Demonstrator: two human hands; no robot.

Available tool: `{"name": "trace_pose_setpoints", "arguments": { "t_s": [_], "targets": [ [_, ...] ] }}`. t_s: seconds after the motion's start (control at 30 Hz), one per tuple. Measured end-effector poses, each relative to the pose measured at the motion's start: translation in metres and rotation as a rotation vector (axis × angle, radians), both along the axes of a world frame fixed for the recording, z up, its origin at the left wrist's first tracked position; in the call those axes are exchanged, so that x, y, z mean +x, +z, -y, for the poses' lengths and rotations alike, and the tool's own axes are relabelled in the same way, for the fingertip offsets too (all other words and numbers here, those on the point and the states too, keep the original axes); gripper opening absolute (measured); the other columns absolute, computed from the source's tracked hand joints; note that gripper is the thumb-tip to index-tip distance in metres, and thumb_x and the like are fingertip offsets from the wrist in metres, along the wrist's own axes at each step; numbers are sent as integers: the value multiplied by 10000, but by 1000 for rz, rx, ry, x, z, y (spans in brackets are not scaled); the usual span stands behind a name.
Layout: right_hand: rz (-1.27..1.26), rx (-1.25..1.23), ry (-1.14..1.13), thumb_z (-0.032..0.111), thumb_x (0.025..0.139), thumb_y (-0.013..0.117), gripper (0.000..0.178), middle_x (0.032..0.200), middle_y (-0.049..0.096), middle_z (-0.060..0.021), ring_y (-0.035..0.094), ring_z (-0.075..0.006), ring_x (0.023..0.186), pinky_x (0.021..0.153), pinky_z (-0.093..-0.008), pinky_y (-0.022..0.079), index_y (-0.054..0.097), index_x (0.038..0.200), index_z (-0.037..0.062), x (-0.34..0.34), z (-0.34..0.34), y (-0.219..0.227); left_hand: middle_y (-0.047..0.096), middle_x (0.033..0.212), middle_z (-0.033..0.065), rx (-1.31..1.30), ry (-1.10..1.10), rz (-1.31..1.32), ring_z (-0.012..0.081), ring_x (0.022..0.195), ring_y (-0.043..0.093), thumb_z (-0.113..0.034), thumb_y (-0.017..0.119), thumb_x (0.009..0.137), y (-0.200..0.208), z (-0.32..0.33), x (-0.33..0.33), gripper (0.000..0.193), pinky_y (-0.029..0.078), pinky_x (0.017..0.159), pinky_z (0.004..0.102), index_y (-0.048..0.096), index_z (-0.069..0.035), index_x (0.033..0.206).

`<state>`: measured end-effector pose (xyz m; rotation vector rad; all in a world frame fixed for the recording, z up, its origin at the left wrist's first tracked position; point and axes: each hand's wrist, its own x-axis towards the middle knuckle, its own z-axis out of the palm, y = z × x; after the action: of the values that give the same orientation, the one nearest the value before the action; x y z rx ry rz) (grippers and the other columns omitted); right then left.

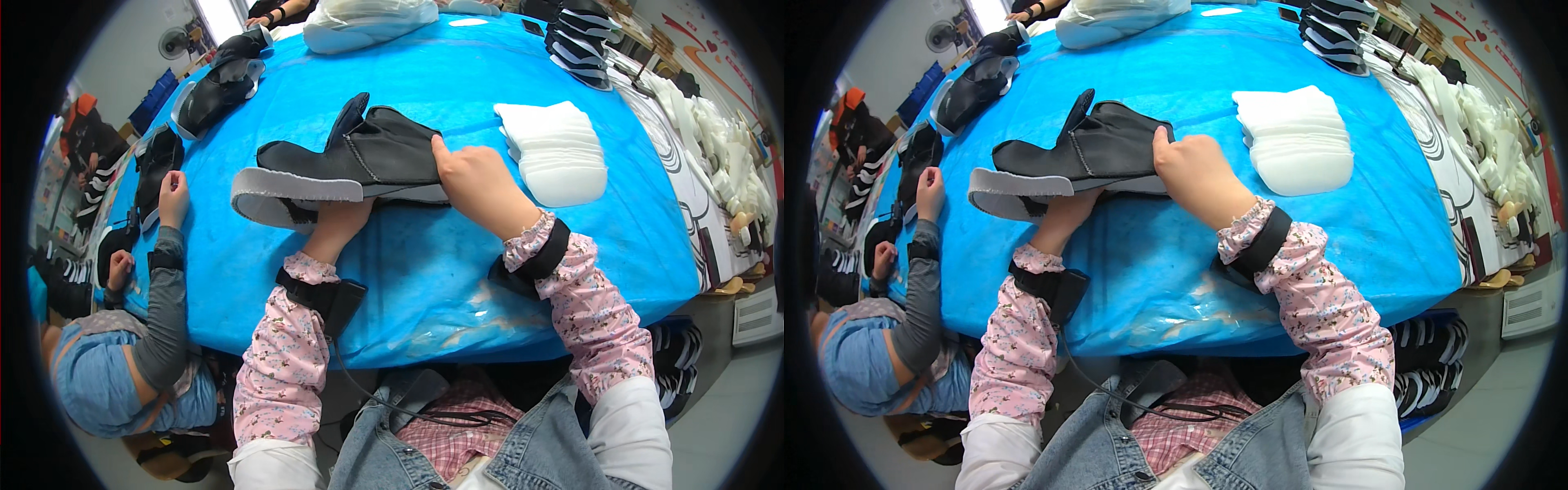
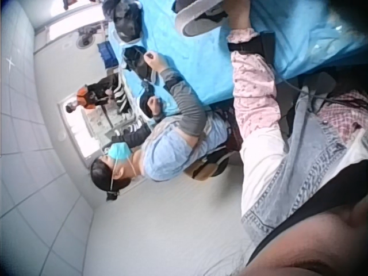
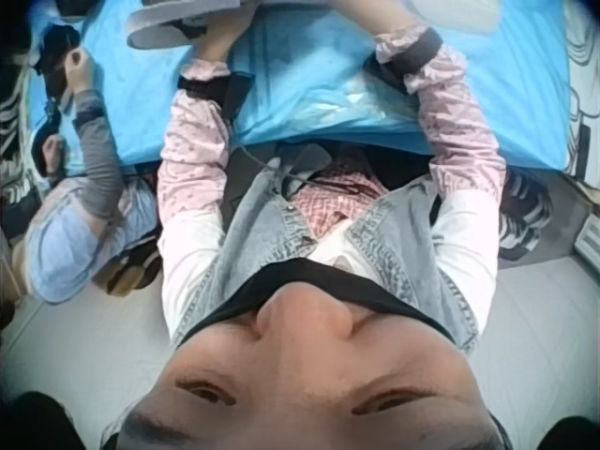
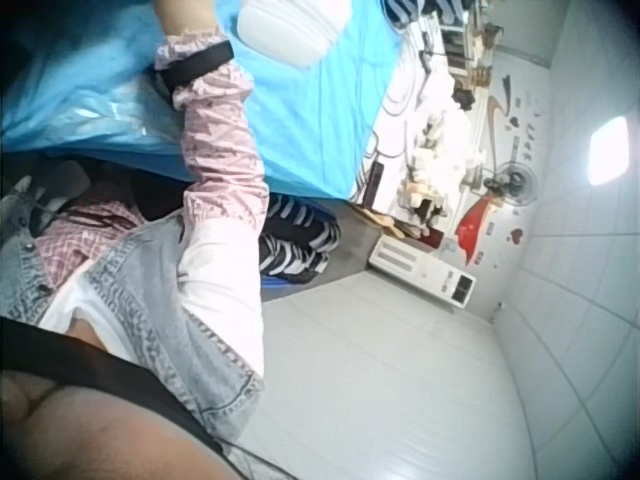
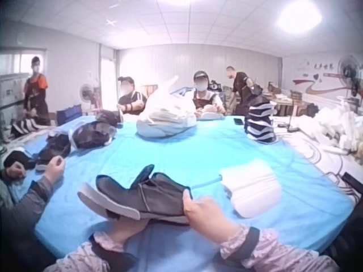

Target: The person rotates a shoe upper by hand to examine it, then takes a white tongue from a stack and inserts it into the interior of the shoe.

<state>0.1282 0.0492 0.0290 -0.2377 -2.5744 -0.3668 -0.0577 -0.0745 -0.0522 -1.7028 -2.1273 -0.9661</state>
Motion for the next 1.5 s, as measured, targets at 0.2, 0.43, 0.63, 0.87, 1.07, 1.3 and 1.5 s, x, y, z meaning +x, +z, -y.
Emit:
{"name": "trace_pose_setpoints", "arguments": {
  "t_s": [0.2,0.43,0.63,0.87,1.07,1.3,1.5],
  "targets": [
    [61,-126,-40,43,666,542,449,544,539,-84,558,-215,510,466,-319,428,500,1090,-97,0,-1,1,541,1118,135,-138,32,44,286,1072,481,-228,579,791,5,-9,0,319,352,922,358,559,-42,1049],
    [41,93,-56,41,643,539,420,535,538,-80,552,-214,484,439,-313,419,528,1028,-129,-19,13,-6,546,1113,104,-106,-125,222,255,1051,494,-197,622,755,26,-10,5,375,355,934,351,535,-49,1088],
    [51,-7,-10,39,653,539,394,545,548,-98,560,-231,481,437,-329,421,531,1010,-126,-18,6,-5,524,1140,94,-426,-247,271,208,1035,503,-221,657,757,60,-19,-1,410,386,914,336,521,-55,1106],
    [149,-281,47,76,693,558,389,557,545,-131,565,-289,527,475,-382,430,472,1042,-74,-12,-9,1,543,1096,76,20,-330,682,182,1002,509,-181,688,742,16,-24,-1,426,400,893,326,515,-61,1114],
    [94,-299,46,78,702,548,386,574,557,-133,568,-294,536,481,-381,434,470,1048,-75,-10,-2,3,533,1124,77,93,-234,370,194,1054,490,-204,703,726,7,-17,-17,473,389,914,334,500,-88,1138],
    [37,-40,24,44,659,524,349,556,565,-110,573,-249,498,444,-338,435,553,961,-128,-26,4,-9,545,1103,99,-373,-147,-303,256,1047,488,-348,568,788,42,-36,-22,380,362,907,367,545,-100,1074],
    [18,-35,-9,44,660,524,352,561,571,-117,575,-250,490,436,-332,435,548,966,-130,-25,3,-6,506,1163,130,-171,-91,7,261,1117,451,-366,535,809,33,-35,-5,438,335,944,377,511,-84,1144]
  ]
}}
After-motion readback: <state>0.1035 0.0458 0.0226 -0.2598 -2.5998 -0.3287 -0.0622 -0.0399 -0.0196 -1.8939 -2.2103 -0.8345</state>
